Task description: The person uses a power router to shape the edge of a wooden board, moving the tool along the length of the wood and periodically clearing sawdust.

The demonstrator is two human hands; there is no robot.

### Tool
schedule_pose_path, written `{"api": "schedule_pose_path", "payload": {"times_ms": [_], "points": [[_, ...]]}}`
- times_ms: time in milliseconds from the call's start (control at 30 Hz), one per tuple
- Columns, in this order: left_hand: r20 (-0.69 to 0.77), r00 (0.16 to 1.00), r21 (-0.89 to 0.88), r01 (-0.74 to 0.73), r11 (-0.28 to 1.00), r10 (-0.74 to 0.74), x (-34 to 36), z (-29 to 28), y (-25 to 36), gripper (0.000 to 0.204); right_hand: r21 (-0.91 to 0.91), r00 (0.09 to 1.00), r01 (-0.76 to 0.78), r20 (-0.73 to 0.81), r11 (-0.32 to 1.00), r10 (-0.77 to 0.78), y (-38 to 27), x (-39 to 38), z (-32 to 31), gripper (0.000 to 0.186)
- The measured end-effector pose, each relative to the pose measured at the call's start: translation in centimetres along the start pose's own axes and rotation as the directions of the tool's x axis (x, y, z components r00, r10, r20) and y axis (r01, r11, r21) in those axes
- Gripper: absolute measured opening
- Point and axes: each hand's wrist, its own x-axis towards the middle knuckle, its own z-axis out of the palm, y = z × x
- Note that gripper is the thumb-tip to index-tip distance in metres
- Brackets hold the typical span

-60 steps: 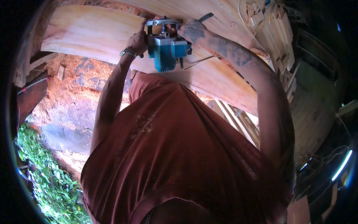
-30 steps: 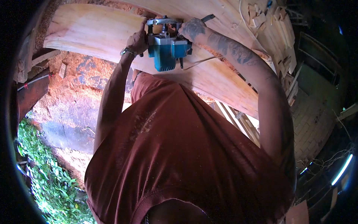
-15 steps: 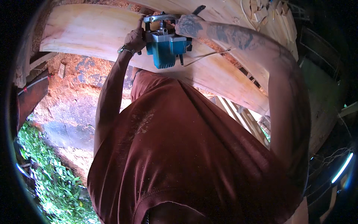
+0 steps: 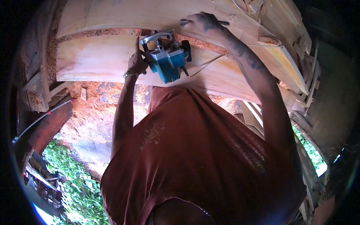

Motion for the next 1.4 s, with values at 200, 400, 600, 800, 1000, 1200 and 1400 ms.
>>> {"api": "schedule_pose_path", "payload": {"times_ms": [200,400,600,800,1000,1200,1400], "points": [[-0.152,0.988,0.069,0.032,0.997,-0.021,-0.8,3.4,0.3,0.090,0.308,0.802,-0.489,-0.210,0.816,0.559,17.0,-6.7,13.8,0.043],[-0.224,0.975,-0.138,-0.033,0.990,0.001,-3.9,5.9,-4.6,0.084,-0.060,0.629,-0.474,-0.721,0.878,0.290,12.7,-6.6,14.1,0.054],[0.156,0.955,-0.717,0.285,0.636,-0.252,-2.4,3.6,-2.6,0.032,0.879,0.759,-0.338,0.044,0.336,0.649,3.0,-7.4,18.2,0.044],[0.276,0.907,-0.704,0.417,0.575,-0.319,0.1,3.3,-3.0,0.028,0.952,0.783,-0.283,0.162,0.113,0.601,-1.7,-4.5,18.2,0.056],[0.151,0.986,-0.518,0.141,0.844,-0.072,-3.1,-0.9,1.0,0.039,0.840,0.651,-0.229,0.508,-0.492,0.565,-1.7,-10.8,23.8,0.047],[-0.126,0.799,-0.214,-0.601,0.770,0.588,-13.2,-15.6,9.0,0.038,0.577,0.921,0.018,0.309,-0.816,0.239,-25.4,-9.7,16.9,0.061],[0.064,0.425,0.080,-0.904,0.420,0.903,-13.4,-18.9,6.5,0.045,0.772,0.863,0.047,0.288,-0.634,0.415,-31.2,-9.3,17.2,0.060]]}}
